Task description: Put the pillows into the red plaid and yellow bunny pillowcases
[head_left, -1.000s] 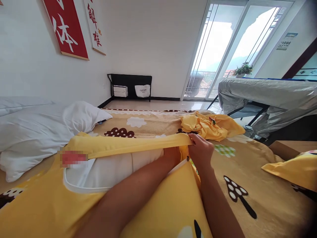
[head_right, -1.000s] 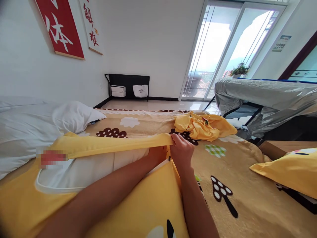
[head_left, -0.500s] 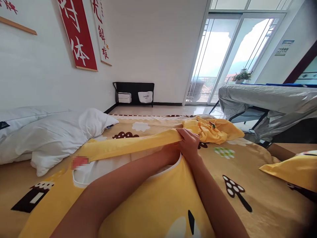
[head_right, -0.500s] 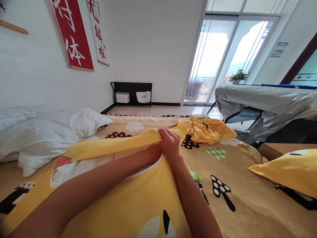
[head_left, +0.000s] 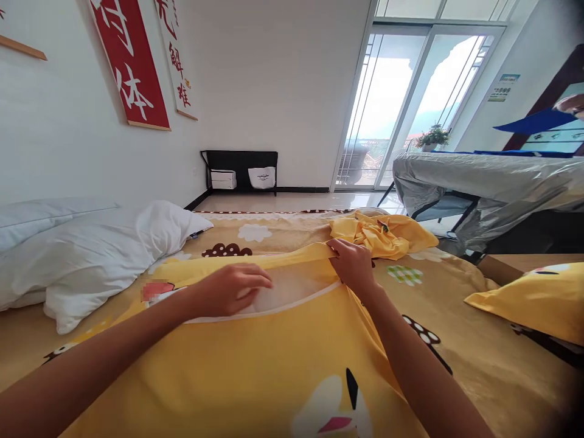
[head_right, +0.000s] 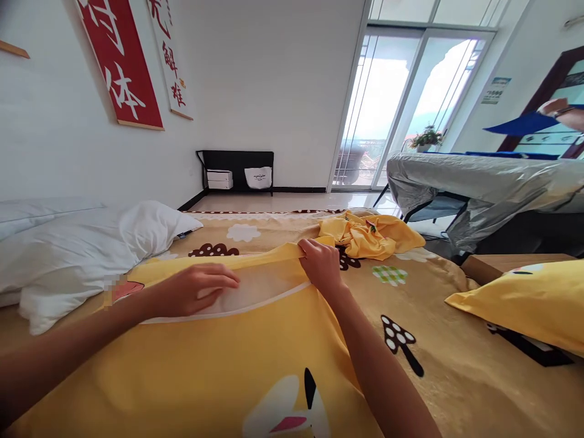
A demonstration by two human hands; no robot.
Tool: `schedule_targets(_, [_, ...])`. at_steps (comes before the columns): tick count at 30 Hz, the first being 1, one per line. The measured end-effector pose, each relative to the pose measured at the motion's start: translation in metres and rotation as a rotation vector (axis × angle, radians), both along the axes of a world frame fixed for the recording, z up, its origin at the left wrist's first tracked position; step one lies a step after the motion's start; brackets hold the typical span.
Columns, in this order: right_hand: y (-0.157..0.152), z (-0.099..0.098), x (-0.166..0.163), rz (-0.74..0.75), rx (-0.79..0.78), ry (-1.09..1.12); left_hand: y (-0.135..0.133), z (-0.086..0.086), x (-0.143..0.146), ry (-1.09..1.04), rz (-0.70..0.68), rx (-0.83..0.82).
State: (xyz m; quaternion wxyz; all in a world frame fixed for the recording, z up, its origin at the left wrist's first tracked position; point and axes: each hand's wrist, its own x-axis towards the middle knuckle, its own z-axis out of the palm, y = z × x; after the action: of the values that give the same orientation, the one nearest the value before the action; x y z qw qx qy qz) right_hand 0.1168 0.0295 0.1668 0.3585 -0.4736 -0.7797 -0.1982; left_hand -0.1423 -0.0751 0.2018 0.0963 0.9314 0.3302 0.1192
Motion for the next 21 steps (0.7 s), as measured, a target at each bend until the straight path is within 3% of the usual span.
schedule_targets(3, [0.002, 0.002, -0.008, -0.047, -0.056, 0.037, -0.016, -0.004, -0.100, 0.036, 0.340, 0.097])
schedule_targets(5, [0.002, 0.002, -0.015, -0.065, -0.095, 0.063, -0.016, -0.020, -0.159, 0.043, 0.575, 0.024])
schedule_targets(7, [0.001, 0.002, -0.025, -0.074, -0.144, 0.067, -0.014, -0.041, -0.196, -0.010, 0.754, -0.085])
schedule_targets(9, [0.002, 0.000, -0.035, -0.100, -0.194, 0.058, -0.015, -0.055, -0.211, -0.058, 0.862, -0.103])
schedule_targets(11, [0.003, -0.001, -0.043, -0.134, -0.235, 0.057, -0.023, -0.053, -0.213, -0.081, 0.925, -0.016])
schedule_targets(13, [0.003, -0.002, -0.047, -0.151, -0.297, 0.050, -0.037, -0.033, -0.213, -0.079, 0.993, 0.092])
schedule_targets(16, [0.002, 0.001, -0.049, -0.081, -0.493, -0.055, -0.058, 0.010, -0.224, -0.071, 1.152, 0.223])
schedule_targets(18, [-0.001, 0.003, -0.051, -0.019, -0.591, -0.137, -0.067, 0.027, -0.237, -0.101, 1.212, 0.249])
schedule_targets(19, [-0.003, 0.003, -0.053, -0.001, -0.606, -0.156, -0.069, 0.027, -0.243, -0.108, 1.210, 0.238])
schedule_targets(21, [-0.007, 0.001, -0.058, 0.002, -0.592, -0.140, -0.073, 0.010, -0.252, -0.093, 1.146, 0.185])
